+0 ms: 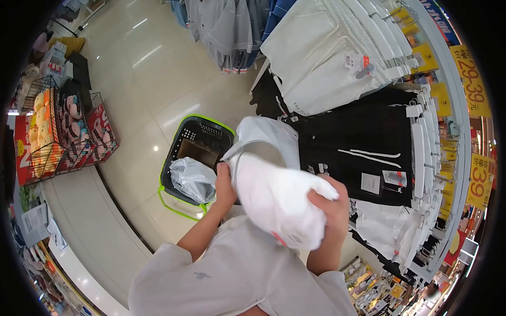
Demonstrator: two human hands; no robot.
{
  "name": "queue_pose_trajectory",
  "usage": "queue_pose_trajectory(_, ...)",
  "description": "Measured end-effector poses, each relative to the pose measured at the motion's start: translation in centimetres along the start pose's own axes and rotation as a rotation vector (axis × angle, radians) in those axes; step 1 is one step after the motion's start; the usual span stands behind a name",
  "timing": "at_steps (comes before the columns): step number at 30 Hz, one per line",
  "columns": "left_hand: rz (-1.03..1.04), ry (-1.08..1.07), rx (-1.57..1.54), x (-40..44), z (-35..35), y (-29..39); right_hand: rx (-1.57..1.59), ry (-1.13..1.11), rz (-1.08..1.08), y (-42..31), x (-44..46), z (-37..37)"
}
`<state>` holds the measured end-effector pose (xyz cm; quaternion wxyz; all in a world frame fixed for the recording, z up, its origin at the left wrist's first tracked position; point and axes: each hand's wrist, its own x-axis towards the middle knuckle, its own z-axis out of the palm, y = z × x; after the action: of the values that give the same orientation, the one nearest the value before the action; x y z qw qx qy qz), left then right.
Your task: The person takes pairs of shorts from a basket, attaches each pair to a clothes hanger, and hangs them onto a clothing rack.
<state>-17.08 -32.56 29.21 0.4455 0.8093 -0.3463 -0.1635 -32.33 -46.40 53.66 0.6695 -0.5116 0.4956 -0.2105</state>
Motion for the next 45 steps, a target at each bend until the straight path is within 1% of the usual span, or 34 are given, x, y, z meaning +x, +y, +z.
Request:
queue_pose_trajectory(1, -0.022, 0.033, -0.002, 0.1, 0.1, -1.1, -0.053, -0.044, 0.004, 0.2, -0.6, -1.8)
queue_pose_trajectory(2, -0.115, 0.033, 0.01, 0.4, 0.2, -1.5, -0.062, -0.04, -0.076, 0.7, -1.2, -3.3)
queue_pose_trajectory(3, -0.121, 0.039, 0.011, 0.6, 0.4, -2.4, 0.044, -0.042, -0.171, 2.1, -1.6, -5.5)
queue_pose_trajectory(4, -0.194, 0.066, -0.029, 0.7, 0.7, -3.7, 0.243, 0.2, -0.265, 2.4, -2.7, -4.5)
queue_pose_trajectory(5, -0.268, 0.093, -0.068, 0.7, 1.0, -5.0, 0.505, 0.129, -0.366, 3.2, -2.7, -5.1)
queue_pose_trajectory(6, -0.218, 0.177, -0.088, 0.8, 1.3, -6.2, 0.447, 0.324, -0.403, 3.7, -3.6, -5.4)
queue_pose_trajectory(7, -0.22, 0.18, -0.087, 1.0, 1.4, -7.2, 0.383, 0.523, -0.439, 3.2, -4.4, -4.5)
queue_pose_trajectory(8, -0.305, 0.145, -0.138, 1.2, 1.5, -8.0, 0.381, 0.52, -0.44, 3.4, -4.7, -4.9)
queue_pose_trajectory(9, -0.391, 0.112, -0.191, 1.4, 1.8, -8.8, 0.418, 0.534, -0.395, 3.5, -4.9, -5.7)
queue_pose_trajectory(10, -0.408, 0.113, -0.217, 1.7, 2.0, -9.3, 0.456, 0.549, -0.35, 3.4, -4.8, -6.1)
queue_pose_trajectory(11, -0.409, 0.113, -0.219, 1.8, 2.0, -9.9, 0.454, 0.548, -0.351, 3.1, -4.7, -6.5)
queue_pose_trajectory(13, -0.513, 0.133, -0.247, 2.2, 1.9, -10.9, 0.431, 0.29, -0.149, 2.4, -5.0, -7.2)
queue_pose_trajectory(14, -0.466, 0.229, -0.293, 2.2, 2.3, -12.6, 0.435, 0.308, -0.149, 2.9, -5.0, -7.8)
queue_pose_trajectory(15, -0.46, 0.209, -0.293, 2.2, 2.4, -14.4, 0.395, 0.365, -0.142, 3.9, -4.9, -8.4)
queue_pose_trajectory(17, -0.565, 0.296, -0.363, 3.0, 1.6, -16.3, 0.357, 0.439, -0.141, 5.2, -5.2, -9.1)
queue_pose_trajectory(20, -0.595, 0.322, -0.345, 4.8, 0.0, -18.2, 0.438, 0.374, -0.106, 5.8, -5.6, -9.2)
queue_pose_trajectory(21, -0.588, 0.312, -0.346, 5.4, -0.5, -18.5, 0.443, 0.383, -0.11, 5.8, -5.7, -9.0)
queue_pose_trajectory(23, -0.405, 0.377, -0.185, 6.5, -2.2, -18.0, 0.43, 0.406, -0.066, 5.8, -6.0, -8.6)
queue_pose_trajectory(24, -0.394, 0.45, -0.156, 6.7, -2.1, -19.7, 0.436, 0.415, -0.067, 6.1, -6.1, -8.7)
queue_pose_trajectory(25, -0.388, 0.443, -0.155, 7.2, -2.8, -19.3, 0.443, 0.428, -0.07, 6.5, -6.0, -9.0)
queue_pose_trajectory(27, -0.745, 0.547, -0.195, 7.8, -4.2, -18.6, 0.457, 0.449, -0.071, 7.2, -6.0, -9.3)
queue_pose_trajectory(28, -0.756, 0.565, -0.254, 7.7, -4.5, -19.1, 0.474, 0.46, -0.07, 7.5, -5.9, -9.4)
queue_pose_trajectory(29, -0.751, 0.561, -0.25, 7.6, -4.5, -20.2, 0.492, 0.468, -0.074, 7.6, -5.7, -9.5)
queue_pose_trajectory(31, -0.766, 0.516, -0.016, 6.9, -4.4, -23.3, 0.485, 0.49, -0.058, 7.6, -5.5, -9.5)
queue_pose_trajectory(32, -0.758, 0.514, -0.014, 6.6, -4.6, -25.1, 0.474, 0.509, -0.047, 7.7, -5.4, -9.5)
queue_pose_trajectory(33, -0.686, 0.569, 0.075, 6.3, -4.6, -26.8, 0.479, 0.514, -0.051, 7.8, -5.4, -9.6)
queue_pose_trajectory(34, -0.619, 0.623, 0.164, 6.4, -4.9, -26.3, 0.466, 0.522, -0.061, 8.0, -5.3, -9.8)
queue_pose_trajectory(36, -0.64, 0.627, 0.165, 6.8, -6.0, -25.5, 0.454, 0.532, -0.068, 8.1, -5.3, -10.0)
queue_pose_trajectory(37, -0.659, 0.634, 0.168, 7.5, -7.0, -24.1, 0.462, 0.521, -0.062, 7.9, -5.2, -9.9)
queue_pose_trajectory(39, -0.63, 0.669, 0.155, 8.8, -7.6, -21.7, 0.476, 0.509, -0.053, 7.8, -5.0, -9.7)
queue_pose_trajectory(41, -0.602, 0.708, 0.145, 9.4, -7.9, -21.8, 0.472, 0.513, -0.038, 7.6, -4.8, -9.3)
queue_pose_trajectory(43, -0.502, 0.64, 0.229, 9.9, -6.5, -23.9, 0.467, 0.516, -0.042, 7.4, -4.6, -9.0)
queue_pose_trajectory(44, -0.454, 0.613, 0.291, 9.8, -5.4, -26.3, 0.457, 0.523, -0.043, 7.4, -4.5, -8.9)
queue_pose_trajectory(45, -0.452, 0.61, 0.294, 9.4, -3.7, -29.3, 0.459, 0.527, -0.041, 7.5, -4.5, -8.9)
